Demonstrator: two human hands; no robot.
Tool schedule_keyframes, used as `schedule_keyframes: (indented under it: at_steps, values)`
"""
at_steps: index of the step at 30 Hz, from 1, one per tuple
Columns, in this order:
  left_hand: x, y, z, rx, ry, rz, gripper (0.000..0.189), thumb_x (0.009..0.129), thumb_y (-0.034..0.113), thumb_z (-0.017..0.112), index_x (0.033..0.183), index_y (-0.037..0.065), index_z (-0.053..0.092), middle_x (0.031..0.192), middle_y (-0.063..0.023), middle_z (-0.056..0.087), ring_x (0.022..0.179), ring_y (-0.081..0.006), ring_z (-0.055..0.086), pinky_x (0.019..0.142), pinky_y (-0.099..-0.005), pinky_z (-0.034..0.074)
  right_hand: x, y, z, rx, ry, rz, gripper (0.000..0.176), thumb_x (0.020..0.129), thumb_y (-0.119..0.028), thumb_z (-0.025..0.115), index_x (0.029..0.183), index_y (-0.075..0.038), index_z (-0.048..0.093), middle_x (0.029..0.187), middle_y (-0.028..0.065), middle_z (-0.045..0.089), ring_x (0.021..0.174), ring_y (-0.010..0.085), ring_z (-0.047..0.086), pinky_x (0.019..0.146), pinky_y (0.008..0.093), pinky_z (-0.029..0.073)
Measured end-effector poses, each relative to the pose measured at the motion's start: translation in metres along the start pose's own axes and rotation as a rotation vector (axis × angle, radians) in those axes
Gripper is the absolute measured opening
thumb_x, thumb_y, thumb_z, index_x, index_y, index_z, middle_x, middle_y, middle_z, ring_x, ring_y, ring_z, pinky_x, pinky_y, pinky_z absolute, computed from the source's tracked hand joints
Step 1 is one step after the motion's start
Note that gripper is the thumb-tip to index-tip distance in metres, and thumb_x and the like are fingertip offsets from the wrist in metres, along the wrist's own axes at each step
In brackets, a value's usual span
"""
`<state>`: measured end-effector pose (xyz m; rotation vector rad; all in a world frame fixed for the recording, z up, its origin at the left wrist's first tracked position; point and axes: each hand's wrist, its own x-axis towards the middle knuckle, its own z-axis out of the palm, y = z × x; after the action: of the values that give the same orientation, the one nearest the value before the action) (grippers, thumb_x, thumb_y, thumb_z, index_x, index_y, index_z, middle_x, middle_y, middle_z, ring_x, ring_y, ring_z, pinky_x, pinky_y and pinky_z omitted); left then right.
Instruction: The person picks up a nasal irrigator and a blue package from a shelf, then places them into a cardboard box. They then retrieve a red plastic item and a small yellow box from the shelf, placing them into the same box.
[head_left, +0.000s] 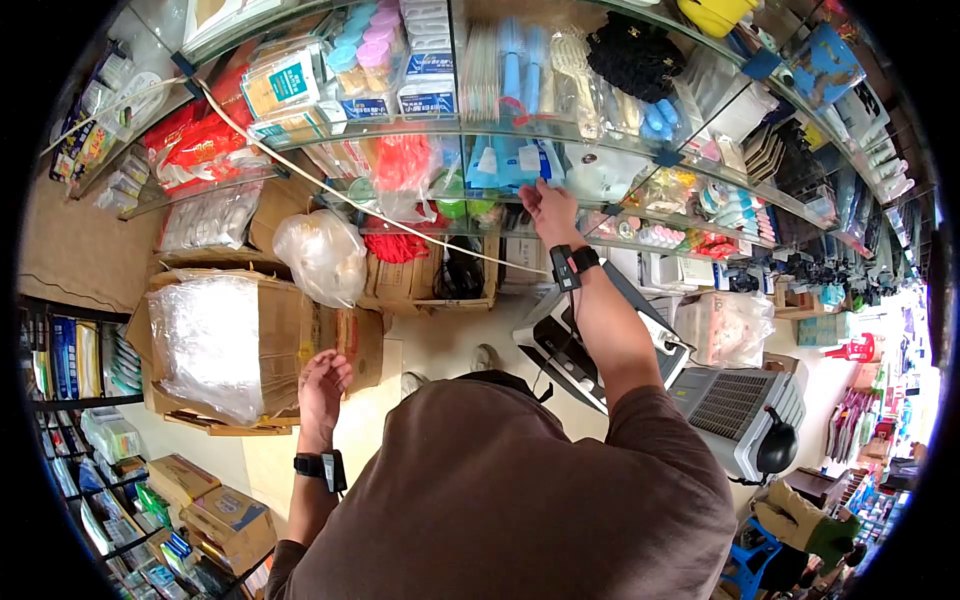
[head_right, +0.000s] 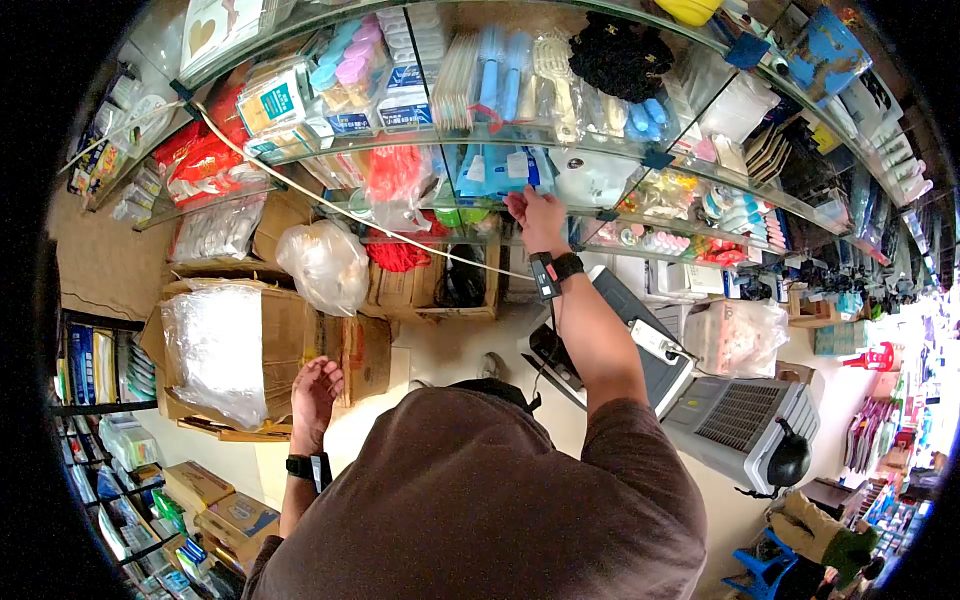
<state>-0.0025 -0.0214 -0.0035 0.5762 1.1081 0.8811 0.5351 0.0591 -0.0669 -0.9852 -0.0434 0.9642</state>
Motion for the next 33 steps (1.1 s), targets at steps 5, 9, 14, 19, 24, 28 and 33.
schedule_keyframes:
  at_steps: [5,9,14,19,24,28,33]
  values:
    - [-0.005,-0.011,0.001,-0.014,0.009,-0.021,0.023,0.098,0.013,0.056,0.117,0.003,0.063,0.105,-0.0118,0.071,0.090,-0.0226,0.070,0.082,-0.0349,0.057,0.012,-0.005,0.005,-0.057,-0.014,0.011,0.017,0.099,-0.010,0.066,0.099,-0.001,0.052,0.092,0.0182,0.071,0.076,0.0268,0.073,0.065,0.0340,0.062]
    - [-0.009,-0.021,-0.004,-0.037,-0.010,-0.023,0.022,0.097,0.012,0.057,0.116,0.003,0.063,0.105,-0.0119,0.071,0.090,-0.0227,0.070,0.082,-0.0348,0.057,0.011,-0.008,-0.002,-0.149,-0.026,0.030,0.017,0.099,-0.011,0.067,0.095,0.001,0.056,0.091,0.0174,0.072,0.075,0.0260,0.073,0.066,0.0338,0.062]
    - [-0.021,-0.027,-0.006,-0.037,0.039,-0.036,0.021,0.097,0.012,0.057,0.116,0.003,0.063,0.103,-0.0113,0.071,0.091,-0.0220,0.069,0.083,-0.0352,0.057,0.005,-0.012,-0.010,-0.151,-0.142,0.021,0.013,0.099,-0.009,0.066,0.098,0.002,0.058,0.094,0.0152,0.071,0.083,0.0248,0.073,0.073,0.0336,0.062]
    - [-0.026,-0.030,-0.001,0.006,0.078,-0.051,0.021,0.097,0.012,0.057,0.115,0.003,0.063,0.102,-0.0101,0.071,0.091,-0.0216,0.069,0.083,-0.0358,0.057,0.014,-0.018,-0.003,-0.130,-0.105,-0.040,0.014,0.098,-0.005,0.065,0.092,0.005,0.057,0.092,0.0208,0.071,0.075,0.0272,0.072,0.065,0.0364,0.062]
    - [-0.026,-0.037,-0.001,0.006,0.052,-0.054,0.021,0.097,0.012,0.057,0.115,0.005,0.063,0.102,-0.0100,0.071,0.091,-0.0222,0.069,0.083,-0.0367,0.056,-0.002,-0.014,0.003,-0.139,-0.134,-0.055,0.023,0.099,-0.015,0.068,0.090,0.005,0.060,0.082,0.0185,0.071,0.073,0.0258,0.072,0.061,0.0338,0.060]
    - [-0.031,-0.042,-0.007,0.018,0.071,-0.048,0.021,0.097,0.013,0.057,0.116,0.006,0.063,0.103,-0.0096,0.071,0.093,-0.0221,0.069,0.084,-0.0365,0.056,-0.042,-0.007,0.016,-0.712,-0.225,-0.047,0.034,0.093,-0.033,0.074,0.087,-0.001,0.064,0.075,0.0124,0.071,0.065,0.0233,0.070,0.057,0.0299,0.055]
    - [-0.032,-0.041,-0.012,0.031,0.067,-0.063,0.021,0.097,0.016,0.058,0.115,0.007,0.064,0.103,-0.0085,0.071,0.093,-0.0214,0.069,0.086,-0.0361,0.055,-0.042,-0.010,0.053,-1.440,-0.346,-1.008,0.022,0.081,-0.021,0.076,0.099,-0.009,0.070,0.097,0.0094,0.073,0.095,0.0326,0.067,0.080,0.0468,0.052]
